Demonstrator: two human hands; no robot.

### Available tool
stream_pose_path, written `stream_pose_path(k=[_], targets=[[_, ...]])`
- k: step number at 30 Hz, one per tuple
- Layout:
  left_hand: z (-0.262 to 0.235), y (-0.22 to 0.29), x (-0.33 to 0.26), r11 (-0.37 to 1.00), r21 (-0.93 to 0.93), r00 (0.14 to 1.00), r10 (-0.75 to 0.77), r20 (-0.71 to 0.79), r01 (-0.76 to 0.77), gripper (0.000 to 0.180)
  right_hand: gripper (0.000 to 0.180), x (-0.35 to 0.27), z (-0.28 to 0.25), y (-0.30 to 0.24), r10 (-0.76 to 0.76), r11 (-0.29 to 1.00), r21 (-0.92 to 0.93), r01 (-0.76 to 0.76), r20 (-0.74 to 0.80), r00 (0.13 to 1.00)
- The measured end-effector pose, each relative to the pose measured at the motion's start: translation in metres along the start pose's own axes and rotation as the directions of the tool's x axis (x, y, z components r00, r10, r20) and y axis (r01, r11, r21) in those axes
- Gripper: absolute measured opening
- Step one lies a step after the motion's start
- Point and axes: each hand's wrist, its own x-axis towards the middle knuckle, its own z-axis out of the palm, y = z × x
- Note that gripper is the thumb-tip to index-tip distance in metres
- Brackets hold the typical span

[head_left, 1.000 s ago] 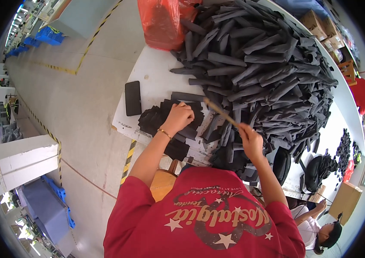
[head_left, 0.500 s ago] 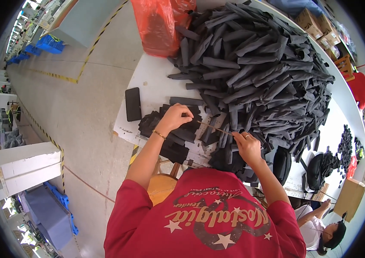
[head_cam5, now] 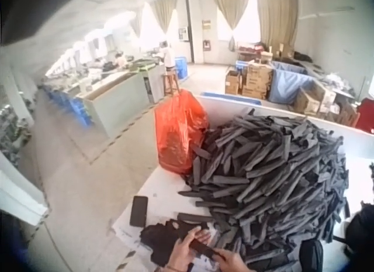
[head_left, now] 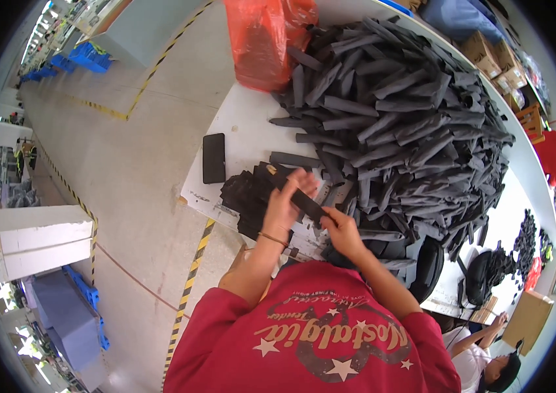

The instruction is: Inspecting and clearing internal channels of foam grips using a wooden stick.

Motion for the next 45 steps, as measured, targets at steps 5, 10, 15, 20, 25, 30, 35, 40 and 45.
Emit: stream_pose_path(k=[5,10,15,20,25,30,35,40,45], targets=[[0.018,-0.019,-0.003,0.986,-0.093,0.967,0.114,-0.229,-0.139,0.026,0.016,-0.003,0.026,-0.018,-0.153,0.952,-0.295,0.082,-0.227,0.962],[0.012,-0.002,0.016,0.970,0.029,0.886,0.231,-0.403,-0.240,0.024,0.011,-0.037,0.021,-0.005,-0.119,0.926,-0.373,0.057,-0.145,0.982],[0.001,-0.010,0.017,0.989,-0.002,0.945,0.138,-0.295,-0.145,0.026,0.011,-0.072,-0.005,-0.009,-0.148,0.908,-0.401,0.118,-0.044,0.988],[0.017,-0.025,0.021,0.998,-0.031,0.960,0.046,-0.277,-0.057,0.030,0.013,-0.102,-0.029,-0.023,-0.167,0.849,-0.517,0.107,-0.072,0.983],[0.019,-0.008,0.033,0.976,0.048,0.901,0.213,-0.379,-0.211,0.052,0.010,-0.106,-0.041,-0.041,-0.031,0.871,-0.489,-0.045,-0.147,0.989],[0.029,-0.040,-0.001,0.986,0.104,0.989,-0.122,-0.081,0.130,0.039,0.011,-0.088,-0.031,-0.037,0.043,0.921,-0.374,-0.114,-0.193,0.980],[-0.021,0.011,0.053,0.980,-0.116,0.945,0.121,-0.305,-0.163,0.026,0.012,-0.122,-0.039,-0.055,0.066,0.926,-0.372,-0.061,0.002,0.998],[-0.046,0.018,0.057,0.932,-0.245,0.905,0.157,-0.395,-0.269,0.032,0.019,-0.138,-0.073,-0.087,-0.006,0.878,-0.479,0.011,0.012,1.000],[0.023,0.005,0.026,0.996,-0.085,0.948,0.008,-0.318,-0.037,0.055,0.022,-0.074,-0.056,-0.073,0.025,0.959,-0.272,-0.075,-0.181,0.983]])
